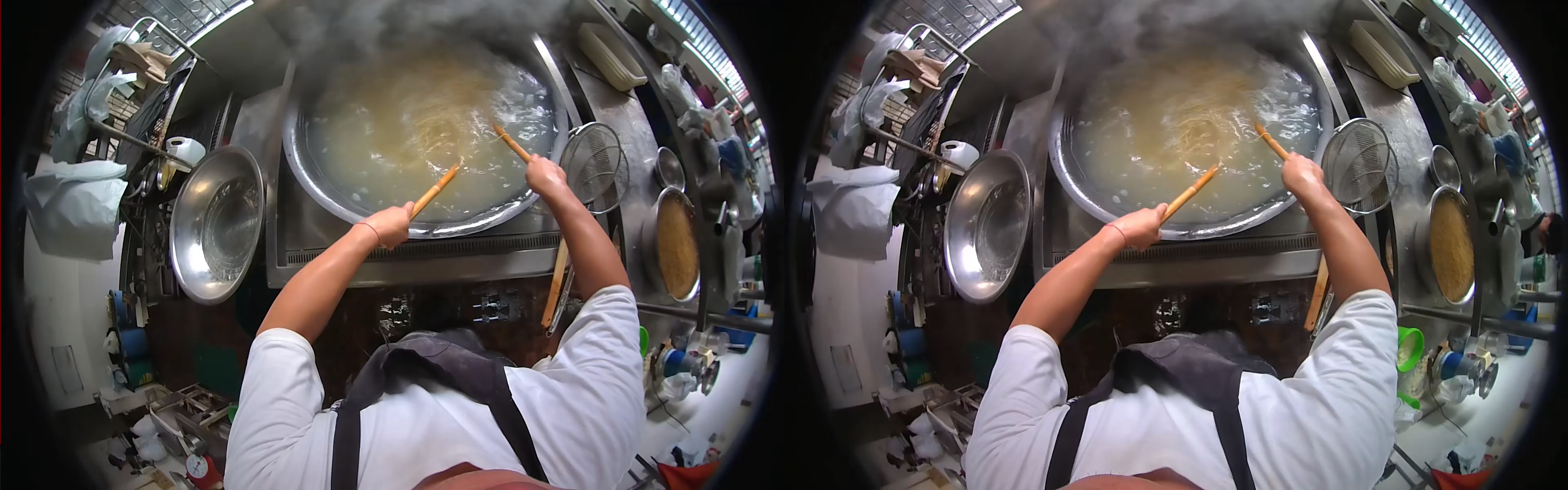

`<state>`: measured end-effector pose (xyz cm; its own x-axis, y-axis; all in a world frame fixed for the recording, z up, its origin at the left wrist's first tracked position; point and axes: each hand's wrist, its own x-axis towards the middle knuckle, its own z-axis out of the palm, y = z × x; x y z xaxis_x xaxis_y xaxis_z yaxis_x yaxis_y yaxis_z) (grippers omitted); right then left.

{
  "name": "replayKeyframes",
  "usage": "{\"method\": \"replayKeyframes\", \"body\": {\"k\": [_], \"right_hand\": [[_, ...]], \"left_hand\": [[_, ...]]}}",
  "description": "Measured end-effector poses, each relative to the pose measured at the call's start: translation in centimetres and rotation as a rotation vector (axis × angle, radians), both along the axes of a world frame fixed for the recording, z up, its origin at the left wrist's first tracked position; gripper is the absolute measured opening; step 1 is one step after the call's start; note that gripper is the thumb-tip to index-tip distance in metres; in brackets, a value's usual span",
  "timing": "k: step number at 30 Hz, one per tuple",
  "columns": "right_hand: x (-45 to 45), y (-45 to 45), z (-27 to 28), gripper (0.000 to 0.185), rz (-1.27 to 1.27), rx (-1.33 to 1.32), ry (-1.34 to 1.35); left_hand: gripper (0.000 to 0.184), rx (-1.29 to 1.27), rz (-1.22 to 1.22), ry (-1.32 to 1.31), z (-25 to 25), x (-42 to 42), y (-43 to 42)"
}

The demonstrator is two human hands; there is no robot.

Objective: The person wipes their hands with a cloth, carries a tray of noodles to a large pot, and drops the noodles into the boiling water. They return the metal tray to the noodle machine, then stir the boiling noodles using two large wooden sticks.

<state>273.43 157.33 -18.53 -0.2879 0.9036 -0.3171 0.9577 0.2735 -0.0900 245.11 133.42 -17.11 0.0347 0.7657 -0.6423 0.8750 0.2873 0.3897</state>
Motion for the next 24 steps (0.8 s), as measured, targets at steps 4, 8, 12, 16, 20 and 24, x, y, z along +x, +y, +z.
{"method": "replayKeyframes", "body": {"k": [4,8,12,16,20,24], "right_hand": [[3.4,-2.6,2.0,0.035,0.051,0.024,-0.086],[7.5,-4.2,2.7,0.03,0.049,-0.002,-0.131],[11.6,-5.6,3.5,0.025,0.097,-0.033,-0.162],[14.2,-9.9,8.8,0.022,-0.032,-0.075,-0.172],[16.4,-14.6,11.6,0.022,-0.051,0.061,-0.172],[16.0,-20.6,17.2,0.041,-0.138,-0.078,-0.174]], "left_hand": [[0.049,-0.093,0.015,-0.096,1.9,0.5,-4.0],[0.062,-0.017,-0.011,-0.158,1.6,0.1,-8.0],[0.062,-0.025,0.005,-0.19,2.0,-0.4,-11.4],[0.054,-0.002,0.06,-0.237,3.5,-2.5,-15.7],[0.044,-0.029,0.161,-0.123,2.8,-9.0,-21.4],[0.043,0.074,0.126,0.106,-0.1,-18.2,-29.9]]}}
